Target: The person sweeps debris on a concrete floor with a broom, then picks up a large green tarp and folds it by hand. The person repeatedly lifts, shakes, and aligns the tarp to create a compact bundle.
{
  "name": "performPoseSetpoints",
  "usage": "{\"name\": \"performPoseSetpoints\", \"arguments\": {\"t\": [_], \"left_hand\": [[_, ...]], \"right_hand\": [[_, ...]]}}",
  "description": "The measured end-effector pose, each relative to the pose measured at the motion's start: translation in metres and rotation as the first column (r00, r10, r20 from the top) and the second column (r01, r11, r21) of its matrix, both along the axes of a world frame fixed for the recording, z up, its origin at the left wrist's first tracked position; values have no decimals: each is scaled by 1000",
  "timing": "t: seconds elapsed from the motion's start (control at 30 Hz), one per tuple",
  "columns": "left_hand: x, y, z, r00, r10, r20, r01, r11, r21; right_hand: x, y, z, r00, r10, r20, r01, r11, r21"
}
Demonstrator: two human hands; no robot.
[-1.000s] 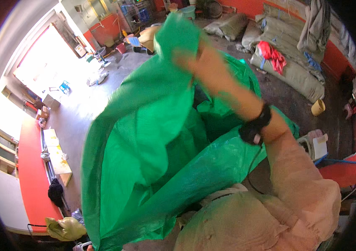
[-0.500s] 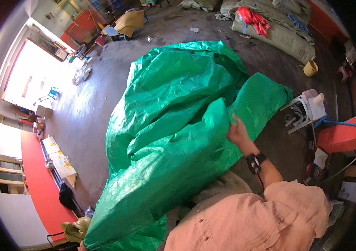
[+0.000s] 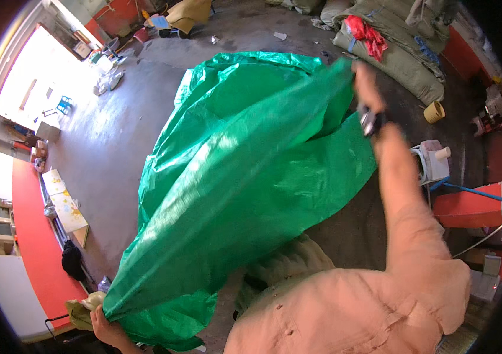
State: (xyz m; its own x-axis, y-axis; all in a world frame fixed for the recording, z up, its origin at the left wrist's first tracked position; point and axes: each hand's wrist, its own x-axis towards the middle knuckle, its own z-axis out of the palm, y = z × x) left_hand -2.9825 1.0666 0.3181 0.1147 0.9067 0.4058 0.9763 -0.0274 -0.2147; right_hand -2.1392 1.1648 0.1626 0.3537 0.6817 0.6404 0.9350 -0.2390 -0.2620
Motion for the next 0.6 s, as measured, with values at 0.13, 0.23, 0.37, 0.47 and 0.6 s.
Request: {"name": "performPoseSetpoints", "arguments": {"t": [0.13,0.23,0.37,0.47,0.6], "left_hand": [[-13,27,-13,999,-31,37,28,996,87],[-23,32,-12,998,46,52,-50,996,69],[-79,50,-28,994,39,102,-47,996,70],[-57,57,-17,985,112,131,-115,993,13],[-73,86,15,990,-87,108,85,996,22]], "right_hand": [[-3,42,275,888,379,-260,-266,885,383],[-91,22,325,751,520,-408,-205,770,604],[-108,-47,193,996,-9,-87,38,940,340],[-112,-107,-19,550,-75,-832,234,970,68],[-191,-243,-289,-62,-98,-993,493,862,-116]]}}
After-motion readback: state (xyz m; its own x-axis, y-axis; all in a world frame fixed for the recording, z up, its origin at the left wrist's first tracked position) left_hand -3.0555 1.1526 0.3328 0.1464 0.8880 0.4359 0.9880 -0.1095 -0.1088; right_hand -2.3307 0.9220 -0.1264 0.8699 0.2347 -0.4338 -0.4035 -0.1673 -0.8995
